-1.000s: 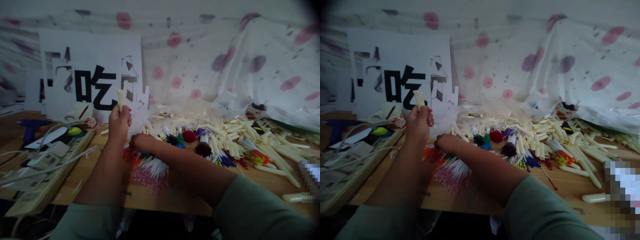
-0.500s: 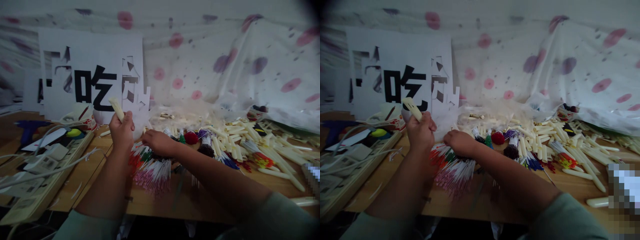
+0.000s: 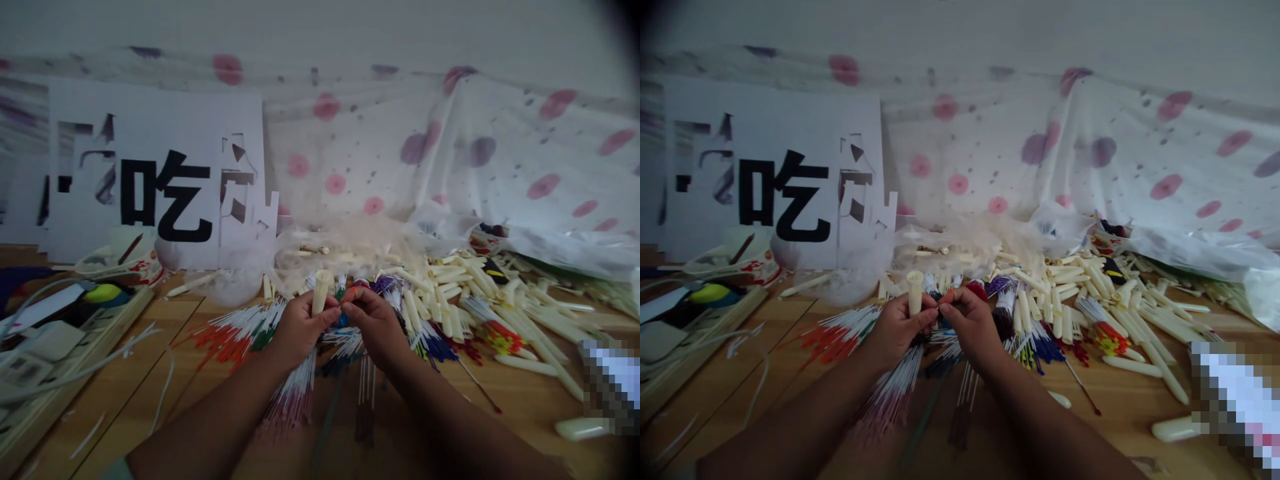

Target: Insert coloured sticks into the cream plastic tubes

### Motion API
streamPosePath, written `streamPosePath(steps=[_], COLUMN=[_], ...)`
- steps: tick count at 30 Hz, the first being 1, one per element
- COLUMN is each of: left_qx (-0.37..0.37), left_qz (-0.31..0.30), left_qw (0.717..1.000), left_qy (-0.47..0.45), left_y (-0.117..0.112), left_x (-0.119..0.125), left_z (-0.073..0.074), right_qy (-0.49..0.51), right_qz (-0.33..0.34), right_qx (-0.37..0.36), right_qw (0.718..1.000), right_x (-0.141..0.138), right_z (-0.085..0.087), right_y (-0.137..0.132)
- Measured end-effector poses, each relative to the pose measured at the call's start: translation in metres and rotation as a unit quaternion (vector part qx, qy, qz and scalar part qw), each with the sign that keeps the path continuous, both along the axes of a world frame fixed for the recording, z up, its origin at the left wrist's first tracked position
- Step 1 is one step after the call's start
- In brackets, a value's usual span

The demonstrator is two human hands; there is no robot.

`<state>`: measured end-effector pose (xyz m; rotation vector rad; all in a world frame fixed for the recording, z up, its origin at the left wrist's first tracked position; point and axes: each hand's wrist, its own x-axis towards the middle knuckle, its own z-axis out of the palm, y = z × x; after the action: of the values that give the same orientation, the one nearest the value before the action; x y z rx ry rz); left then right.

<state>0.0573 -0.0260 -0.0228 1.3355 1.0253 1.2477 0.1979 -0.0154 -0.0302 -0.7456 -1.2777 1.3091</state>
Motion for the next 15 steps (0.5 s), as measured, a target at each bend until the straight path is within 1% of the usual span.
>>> streamPosePath(steps=[2,5,7,9,10,11,12,14,15], left_qx=[0.015,0.056,0.077,0.098,0.117,0.145,0.176,0.229,0.247], left_qz=[0.016,0.035,0.037,0.035,0.033,0.029,0.027,0.028,0.029], left_qw=[0.999,0.995,0.99,0.984,0.98,0.975,0.969,0.956,0.95], left_qy=[0.029,0.073,0.108,0.143,0.156,0.166,0.171,0.181,0.187], left_y=[0.002,0.004,0.004,0.005,0.006,0.007,0.009,0.012,0.014], left_x=[-0.002,-0.004,-0.006,-0.008,-0.009,-0.011,-0.013,-0.017,-0.019], left_z=[-0.003,-0.008,-0.01,-0.012,-0.013,-0.013,-0.014,-0.015,-0.016], right_qy=[-0.017,-0.033,-0.044,-0.066,-0.085,-0.109,-0.13,-0.152,-0.145], right_qz=[-0.036,-0.041,-0.05,-0.068,-0.092,-0.131,-0.185,-0.305,-0.342], right_qx=[-0.005,-0.027,-0.038,-0.018,0.009,0.05,0.098,0.206,0.255], right_qw=[0.999,0.998,0.997,0.995,0.992,0.984,0.969,0.917,0.893], right_x=[0.004,0.008,0.009,0.01,0.011,0.013,0.017,0.029,0.037], right_z=[0.002,0.005,0.007,0.012,0.016,0.022,0.028,0.041,0.047], right_y=[0.0,-0.001,-0.001,-0.004,-0.007,-0.011,-0.018,-0.035,-0.044])
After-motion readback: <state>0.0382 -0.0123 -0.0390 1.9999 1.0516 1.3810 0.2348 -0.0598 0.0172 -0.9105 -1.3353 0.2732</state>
